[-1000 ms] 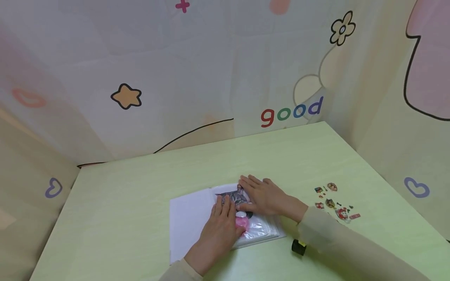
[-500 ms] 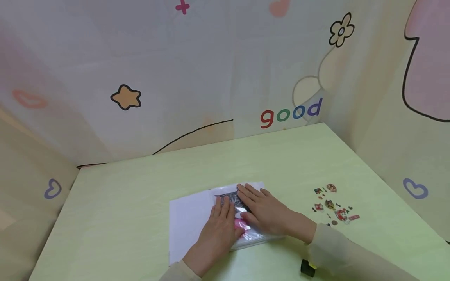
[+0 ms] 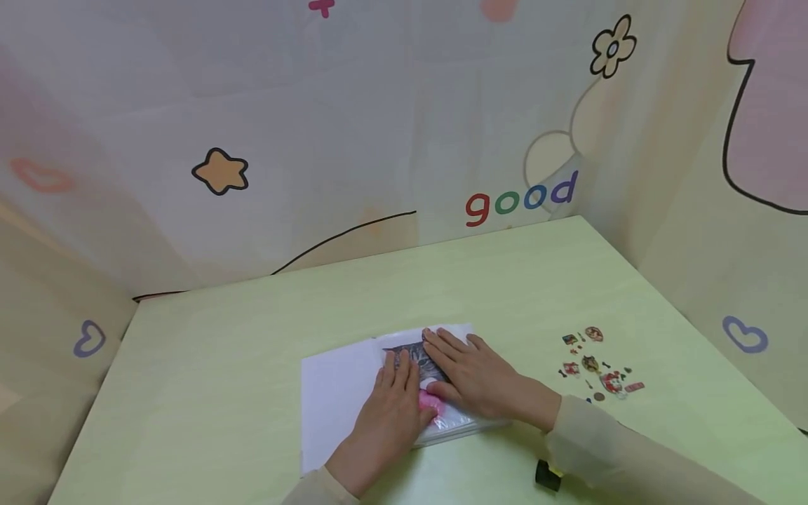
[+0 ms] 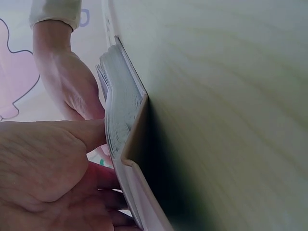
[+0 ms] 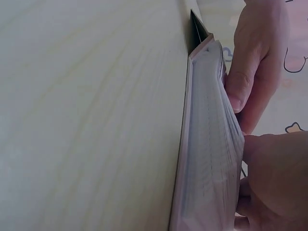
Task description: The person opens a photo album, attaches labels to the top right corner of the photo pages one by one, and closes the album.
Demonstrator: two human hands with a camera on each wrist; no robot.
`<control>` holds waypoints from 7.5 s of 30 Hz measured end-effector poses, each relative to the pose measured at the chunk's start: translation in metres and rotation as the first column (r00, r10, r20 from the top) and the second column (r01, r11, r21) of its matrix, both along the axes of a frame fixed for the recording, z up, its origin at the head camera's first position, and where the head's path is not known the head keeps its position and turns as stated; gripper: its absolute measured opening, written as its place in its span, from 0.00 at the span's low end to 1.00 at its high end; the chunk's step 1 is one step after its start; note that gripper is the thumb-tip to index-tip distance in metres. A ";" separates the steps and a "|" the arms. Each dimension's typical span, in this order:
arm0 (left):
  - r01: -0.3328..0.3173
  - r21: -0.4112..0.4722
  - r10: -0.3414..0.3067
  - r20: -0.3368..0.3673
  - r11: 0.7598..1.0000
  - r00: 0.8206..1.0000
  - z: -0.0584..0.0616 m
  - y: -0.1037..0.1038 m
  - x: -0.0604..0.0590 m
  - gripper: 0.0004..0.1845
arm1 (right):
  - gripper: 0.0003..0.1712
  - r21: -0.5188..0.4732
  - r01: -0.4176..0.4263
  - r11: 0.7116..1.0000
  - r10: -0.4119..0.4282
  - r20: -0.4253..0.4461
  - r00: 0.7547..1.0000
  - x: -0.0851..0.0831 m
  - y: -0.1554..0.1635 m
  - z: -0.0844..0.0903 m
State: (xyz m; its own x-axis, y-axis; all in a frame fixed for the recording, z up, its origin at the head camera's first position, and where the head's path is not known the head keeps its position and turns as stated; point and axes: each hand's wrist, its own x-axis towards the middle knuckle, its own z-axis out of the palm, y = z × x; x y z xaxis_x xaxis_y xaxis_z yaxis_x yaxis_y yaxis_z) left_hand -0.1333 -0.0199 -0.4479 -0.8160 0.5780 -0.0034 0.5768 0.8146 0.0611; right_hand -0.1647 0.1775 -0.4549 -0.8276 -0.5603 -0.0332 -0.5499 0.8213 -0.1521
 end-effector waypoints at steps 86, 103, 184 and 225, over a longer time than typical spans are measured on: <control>0.001 0.048 -0.002 0.007 0.999 1.000 -0.003 -0.006 0.001 0.38 | 0.49 -0.016 -0.089 0.996 0.088 -0.027 0.996 0.000 0.007 0.000; 0.022 0.092 -0.021 -0.007 0.996 1.000 -0.005 -0.007 0.000 0.39 | 0.54 -0.023 -0.041 0.999 0.042 0.037 0.998 -0.004 0.008 0.002; 0.035 0.064 -0.034 -0.028 0.997 0.999 -0.007 -0.010 0.001 0.40 | 0.47 0.019 -0.008 1.000 0.008 -0.004 1.000 -0.026 0.001 -0.003; 0.044 0.064 -0.042 -0.031 0.997 0.999 -0.007 -0.010 0.003 0.40 | 0.50 0.019 -0.011 1.000 0.010 0.065 0.998 -0.036 0.006 0.001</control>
State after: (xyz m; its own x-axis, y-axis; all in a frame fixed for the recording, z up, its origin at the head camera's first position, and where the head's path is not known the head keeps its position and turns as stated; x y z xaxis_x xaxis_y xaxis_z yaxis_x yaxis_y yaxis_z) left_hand -0.1308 -0.0297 -0.4548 -0.7898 0.6105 0.0590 0.6132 0.7841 0.0957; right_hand -0.2010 0.1835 -0.4539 -0.8173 -0.5679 -0.0976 -0.5481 0.8185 -0.1723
